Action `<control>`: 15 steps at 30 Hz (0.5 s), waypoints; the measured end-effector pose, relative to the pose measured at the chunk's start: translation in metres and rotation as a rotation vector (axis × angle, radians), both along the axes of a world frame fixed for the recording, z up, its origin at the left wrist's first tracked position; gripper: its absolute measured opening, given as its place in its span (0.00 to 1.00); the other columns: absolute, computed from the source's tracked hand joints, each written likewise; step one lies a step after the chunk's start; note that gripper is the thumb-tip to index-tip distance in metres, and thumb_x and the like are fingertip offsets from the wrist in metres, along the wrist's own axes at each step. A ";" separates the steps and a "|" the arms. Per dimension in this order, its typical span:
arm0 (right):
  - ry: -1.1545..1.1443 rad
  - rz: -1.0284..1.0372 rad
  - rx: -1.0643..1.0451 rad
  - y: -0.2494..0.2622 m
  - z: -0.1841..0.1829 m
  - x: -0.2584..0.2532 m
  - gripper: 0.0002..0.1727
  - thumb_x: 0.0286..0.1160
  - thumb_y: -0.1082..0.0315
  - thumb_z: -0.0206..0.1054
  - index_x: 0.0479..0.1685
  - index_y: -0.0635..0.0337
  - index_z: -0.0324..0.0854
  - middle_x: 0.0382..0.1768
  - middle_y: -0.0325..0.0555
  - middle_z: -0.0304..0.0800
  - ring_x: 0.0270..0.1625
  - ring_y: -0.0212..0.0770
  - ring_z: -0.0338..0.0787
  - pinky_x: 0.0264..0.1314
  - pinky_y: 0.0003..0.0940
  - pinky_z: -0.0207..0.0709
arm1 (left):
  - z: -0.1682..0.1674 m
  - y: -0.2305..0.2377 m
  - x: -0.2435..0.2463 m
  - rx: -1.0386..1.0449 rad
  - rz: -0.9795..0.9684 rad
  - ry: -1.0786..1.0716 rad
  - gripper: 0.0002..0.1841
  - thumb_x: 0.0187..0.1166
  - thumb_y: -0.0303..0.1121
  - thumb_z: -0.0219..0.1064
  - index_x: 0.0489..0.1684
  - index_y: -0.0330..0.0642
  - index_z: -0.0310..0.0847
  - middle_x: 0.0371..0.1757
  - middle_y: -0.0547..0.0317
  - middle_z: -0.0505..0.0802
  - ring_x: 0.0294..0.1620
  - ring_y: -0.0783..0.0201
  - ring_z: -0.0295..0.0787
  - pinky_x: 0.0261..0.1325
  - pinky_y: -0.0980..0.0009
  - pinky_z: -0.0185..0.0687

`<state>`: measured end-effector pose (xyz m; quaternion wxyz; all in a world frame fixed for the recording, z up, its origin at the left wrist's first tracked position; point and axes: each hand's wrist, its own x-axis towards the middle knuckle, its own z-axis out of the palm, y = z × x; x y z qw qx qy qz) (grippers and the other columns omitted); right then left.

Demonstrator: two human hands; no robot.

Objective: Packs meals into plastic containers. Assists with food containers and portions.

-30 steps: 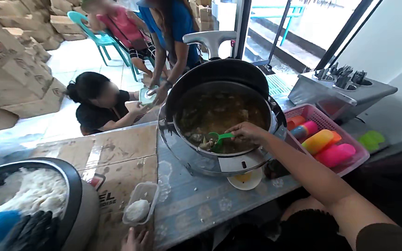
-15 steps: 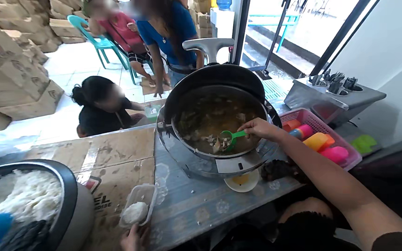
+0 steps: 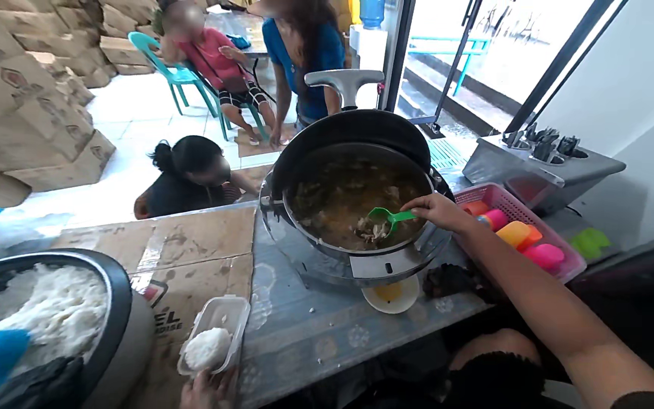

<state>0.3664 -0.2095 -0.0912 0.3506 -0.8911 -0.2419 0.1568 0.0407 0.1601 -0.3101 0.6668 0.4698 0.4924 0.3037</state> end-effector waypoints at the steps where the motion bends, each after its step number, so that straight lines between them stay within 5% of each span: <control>1: -0.002 -0.003 0.043 -0.003 -0.004 0.003 0.15 0.89 0.75 0.56 0.62 0.64 0.87 0.50 0.53 0.92 0.45 0.39 0.89 0.56 0.39 0.81 | 0.004 -0.001 0.000 0.009 0.004 -0.019 0.16 0.92 0.32 0.45 0.69 0.32 0.60 0.46 0.55 0.78 0.36 0.69 0.85 0.41 0.70 0.88; 5: 0.154 -0.102 0.177 -0.010 -0.013 0.005 0.14 0.89 0.74 0.56 0.61 0.65 0.86 0.38 0.43 0.89 0.29 0.25 0.75 0.34 0.22 0.68 | 0.028 -0.011 0.002 0.026 0.018 -0.091 0.13 0.91 0.30 0.45 0.67 0.35 0.58 0.46 0.58 0.78 0.38 0.70 0.87 0.41 0.71 0.89; 7: 0.257 -0.146 0.239 -0.012 -0.016 0.006 0.14 0.89 0.73 0.56 0.62 0.65 0.85 0.31 0.38 0.86 0.19 0.21 0.65 0.23 0.17 0.59 | 0.042 -0.016 0.003 0.041 -0.007 -0.151 0.19 0.89 0.30 0.46 0.75 0.35 0.52 0.50 0.57 0.78 0.41 0.70 0.88 0.43 0.70 0.89; 12: 0.327 -0.161 0.400 -0.014 -0.008 0.004 0.15 0.91 0.72 0.53 0.65 0.65 0.82 0.28 0.35 0.84 0.15 0.18 0.60 0.17 0.14 0.54 | 0.098 -0.040 0.013 0.101 -0.156 -0.297 0.31 0.84 0.29 0.43 0.87 0.43 0.36 0.60 0.57 0.80 0.47 0.66 0.92 0.44 0.67 0.92; 15: 0.280 -0.142 0.449 -0.012 0.013 0.005 0.16 0.91 0.72 0.52 0.67 0.65 0.80 0.29 0.33 0.84 0.15 0.17 0.60 0.17 0.14 0.54 | 0.131 -0.055 0.024 0.132 -0.299 -0.360 0.34 0.80 0.28 0.44 0.88 0.46 0.36 0.62 0.61 0.82 0.49 0.66 0.93 0.43 0.66 0.94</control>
